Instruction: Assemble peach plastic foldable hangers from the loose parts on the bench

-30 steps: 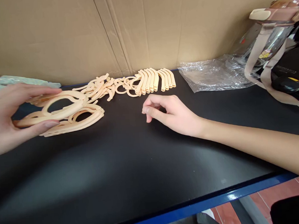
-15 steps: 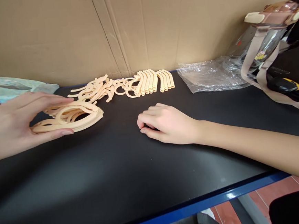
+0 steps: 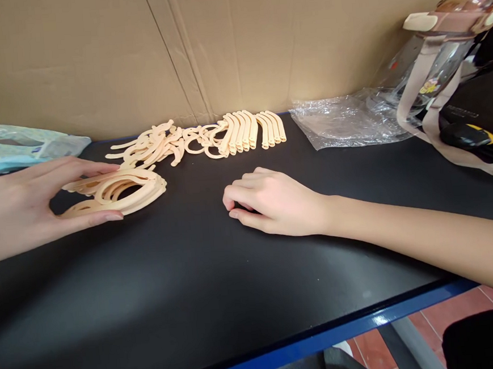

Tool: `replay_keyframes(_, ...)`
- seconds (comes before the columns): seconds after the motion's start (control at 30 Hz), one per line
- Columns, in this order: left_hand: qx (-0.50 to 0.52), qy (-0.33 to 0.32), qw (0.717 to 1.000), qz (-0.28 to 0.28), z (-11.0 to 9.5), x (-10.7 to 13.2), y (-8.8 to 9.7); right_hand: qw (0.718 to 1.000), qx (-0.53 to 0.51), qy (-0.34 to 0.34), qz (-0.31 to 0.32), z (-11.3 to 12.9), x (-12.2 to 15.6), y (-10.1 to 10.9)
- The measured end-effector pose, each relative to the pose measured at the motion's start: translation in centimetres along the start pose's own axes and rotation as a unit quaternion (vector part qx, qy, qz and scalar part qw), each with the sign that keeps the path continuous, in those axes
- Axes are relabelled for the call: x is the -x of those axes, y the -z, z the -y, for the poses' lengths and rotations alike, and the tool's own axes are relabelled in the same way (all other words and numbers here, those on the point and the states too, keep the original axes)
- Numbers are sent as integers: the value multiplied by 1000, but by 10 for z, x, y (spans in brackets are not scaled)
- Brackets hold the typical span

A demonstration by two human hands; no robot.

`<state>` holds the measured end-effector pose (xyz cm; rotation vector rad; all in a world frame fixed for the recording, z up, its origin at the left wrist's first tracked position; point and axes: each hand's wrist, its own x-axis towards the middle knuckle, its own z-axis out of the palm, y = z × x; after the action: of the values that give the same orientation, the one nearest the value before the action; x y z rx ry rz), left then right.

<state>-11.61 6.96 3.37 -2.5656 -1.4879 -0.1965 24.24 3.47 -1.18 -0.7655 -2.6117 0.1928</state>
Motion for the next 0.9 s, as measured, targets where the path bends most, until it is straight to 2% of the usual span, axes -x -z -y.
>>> replay_keyframes(0.2,-18,22,1000,10,1,0,0,1000,-2,5,-4,-1,0,-1)
replay_keyframes(0.47,9,37,999,37,0,-3,-1,1000,4,2,-4,-1,0,-1)
replay_keyframes(0.77,9,48,993,109,20,-4,-2,1000,6,7,-6,-1,1,-1)
replay_keyframes(0.9,21,71,990,116,20,-6,-2,1000,5,2,-2,-1,0,-1)
